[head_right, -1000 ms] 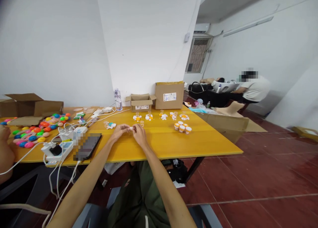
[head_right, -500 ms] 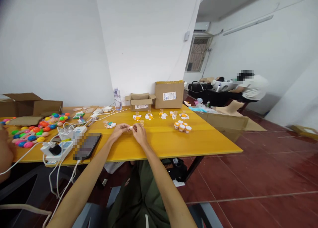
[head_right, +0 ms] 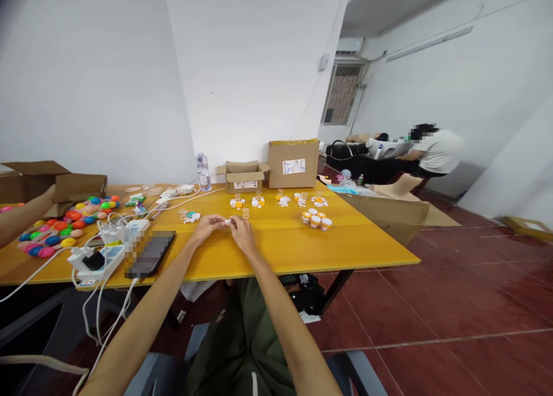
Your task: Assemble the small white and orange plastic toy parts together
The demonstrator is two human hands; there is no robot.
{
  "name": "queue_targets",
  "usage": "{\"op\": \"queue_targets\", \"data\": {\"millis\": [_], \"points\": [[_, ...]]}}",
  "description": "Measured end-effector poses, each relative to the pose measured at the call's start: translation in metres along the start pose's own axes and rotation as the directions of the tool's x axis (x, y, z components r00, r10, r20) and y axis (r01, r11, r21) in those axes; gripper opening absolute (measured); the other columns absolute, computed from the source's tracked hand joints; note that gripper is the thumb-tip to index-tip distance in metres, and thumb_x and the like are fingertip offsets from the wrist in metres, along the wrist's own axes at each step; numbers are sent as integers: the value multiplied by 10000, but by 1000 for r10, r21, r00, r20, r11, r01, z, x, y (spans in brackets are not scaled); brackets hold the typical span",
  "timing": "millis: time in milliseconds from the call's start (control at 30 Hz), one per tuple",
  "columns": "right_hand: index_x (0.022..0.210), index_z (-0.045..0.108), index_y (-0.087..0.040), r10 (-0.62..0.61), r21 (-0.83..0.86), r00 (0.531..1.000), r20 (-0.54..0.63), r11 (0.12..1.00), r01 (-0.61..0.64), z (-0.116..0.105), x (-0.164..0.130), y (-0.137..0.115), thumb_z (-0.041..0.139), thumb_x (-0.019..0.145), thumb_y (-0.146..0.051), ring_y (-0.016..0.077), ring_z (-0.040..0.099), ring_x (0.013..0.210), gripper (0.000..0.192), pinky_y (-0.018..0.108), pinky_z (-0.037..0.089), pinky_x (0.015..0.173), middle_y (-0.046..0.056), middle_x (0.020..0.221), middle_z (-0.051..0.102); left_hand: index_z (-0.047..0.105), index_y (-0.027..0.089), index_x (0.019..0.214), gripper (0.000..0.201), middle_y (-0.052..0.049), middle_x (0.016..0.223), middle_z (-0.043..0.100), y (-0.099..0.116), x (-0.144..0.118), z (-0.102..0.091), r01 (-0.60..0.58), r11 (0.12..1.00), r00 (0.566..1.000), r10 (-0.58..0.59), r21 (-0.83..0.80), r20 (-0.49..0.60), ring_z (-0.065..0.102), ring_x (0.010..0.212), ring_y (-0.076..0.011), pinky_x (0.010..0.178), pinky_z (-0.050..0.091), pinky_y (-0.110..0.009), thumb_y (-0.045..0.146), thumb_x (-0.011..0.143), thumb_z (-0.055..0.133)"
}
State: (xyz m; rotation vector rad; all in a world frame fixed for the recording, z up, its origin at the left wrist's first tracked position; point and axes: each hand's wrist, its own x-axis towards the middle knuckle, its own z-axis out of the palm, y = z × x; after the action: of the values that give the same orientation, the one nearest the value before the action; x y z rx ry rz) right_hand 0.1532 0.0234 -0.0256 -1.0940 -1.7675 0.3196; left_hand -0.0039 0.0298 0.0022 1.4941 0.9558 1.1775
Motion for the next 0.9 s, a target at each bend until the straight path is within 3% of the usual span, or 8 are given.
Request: {"op": "queue_targets", "data": {"millis": [600, 900], "points": [[928, 685, -248, -16, -229, 1000, 13, 973, 18, -1, -3, -6, 545, 896, -171, 212, 675, 875, 163, 310, 511, 795, 55, 960, 731, 698, 180, 681, 198, -32, 698, 727, -1, -1, 2, -7, 999, 999, 8, 35, -34, 661, 704, -181, 733, 530, -310, 317, 591, 810], [965, 674, -236, 11, -202, 1000, 27, 979, -6, -2, -3, -6, 533, 899, -156, 214, 681, 911, 175, 303, 506, 798, 65, 984, 734, 701, 178, 720, 240, -39, 759, 741, -1, -1, 2, -37, 999, 999, 37, 31, -10, 679, 774, -193, 791, 539, -324, 338, 593, 825]]}}
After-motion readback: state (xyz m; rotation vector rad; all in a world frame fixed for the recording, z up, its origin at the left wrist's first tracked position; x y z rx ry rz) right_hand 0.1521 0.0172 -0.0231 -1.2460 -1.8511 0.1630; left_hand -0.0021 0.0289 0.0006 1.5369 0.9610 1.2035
